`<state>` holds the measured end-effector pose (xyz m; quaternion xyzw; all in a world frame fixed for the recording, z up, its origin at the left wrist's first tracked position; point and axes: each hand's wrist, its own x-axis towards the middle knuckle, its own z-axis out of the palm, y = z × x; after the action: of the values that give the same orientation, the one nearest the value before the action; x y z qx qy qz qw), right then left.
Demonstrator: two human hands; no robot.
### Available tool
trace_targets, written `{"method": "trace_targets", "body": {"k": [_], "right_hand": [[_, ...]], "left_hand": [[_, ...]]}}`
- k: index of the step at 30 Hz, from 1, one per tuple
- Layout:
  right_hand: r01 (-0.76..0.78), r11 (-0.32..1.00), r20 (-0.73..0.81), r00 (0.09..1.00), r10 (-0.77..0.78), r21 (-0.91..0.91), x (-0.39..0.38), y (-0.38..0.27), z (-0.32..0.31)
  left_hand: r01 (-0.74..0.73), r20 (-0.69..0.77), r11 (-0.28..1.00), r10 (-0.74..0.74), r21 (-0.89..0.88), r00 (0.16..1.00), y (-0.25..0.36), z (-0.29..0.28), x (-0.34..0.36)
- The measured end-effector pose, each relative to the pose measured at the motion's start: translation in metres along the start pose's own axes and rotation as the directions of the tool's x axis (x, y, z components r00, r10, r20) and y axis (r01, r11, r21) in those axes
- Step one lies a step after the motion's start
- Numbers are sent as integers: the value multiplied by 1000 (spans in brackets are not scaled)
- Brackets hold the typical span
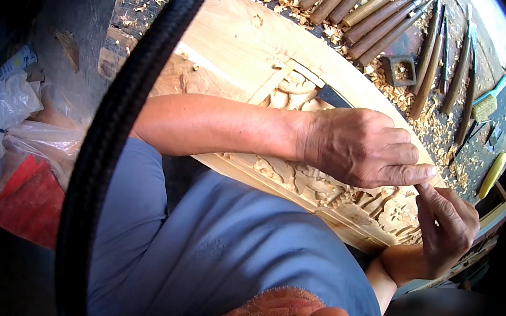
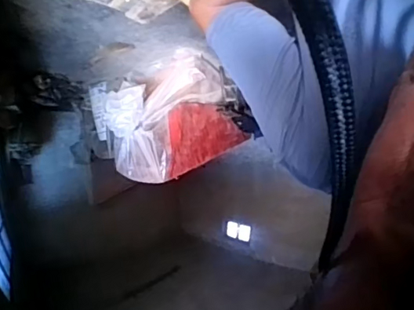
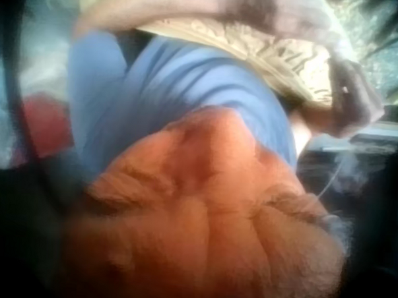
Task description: The person carves a wooden panel using various chisels and a small hammer. The person holds the chisels with one hand and strikes them with the other hand or the hammer to carve intricate details into the wood.
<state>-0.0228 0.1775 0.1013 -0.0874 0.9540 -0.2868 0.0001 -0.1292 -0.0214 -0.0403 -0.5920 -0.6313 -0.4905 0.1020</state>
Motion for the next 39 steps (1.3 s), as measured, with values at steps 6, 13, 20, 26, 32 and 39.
{"method": "trace_targets", "body": {"k": [6, 13, 20, 26, 32, 39], "right_hand": [[-2, 999, 7, 1000, 2, 39, 0, 13, 2], [13, 997, 17, 1000, -14, 76, -6, 18, 6], [40, 996, 7, 999, -40, 75, -5, 19, 8], [39, 999, -56, 998, -37, 35, -5, 20, 17], [20, 998, -84, 996, -15, 65, -1, 14, 25], [11, 993, -113, 994, 2, 117, 10, 8, 39]], "left_hand": [[24, -9, 1000, -24, 5, 1000, -1, 2, 2], [28, 3, 1000, -28, -15, 1000, -2, -1, 6], [44, 7, 999, -44, -24, 999, -1, -3, 6], [74, -4, 997, -74, -10, 997, -3, -1, 6], [107, -26, 994, -107, -7, 994, -1, -4, 3], [163, 7, 987, -163, 3, 987, 0, -19, 3]]}}
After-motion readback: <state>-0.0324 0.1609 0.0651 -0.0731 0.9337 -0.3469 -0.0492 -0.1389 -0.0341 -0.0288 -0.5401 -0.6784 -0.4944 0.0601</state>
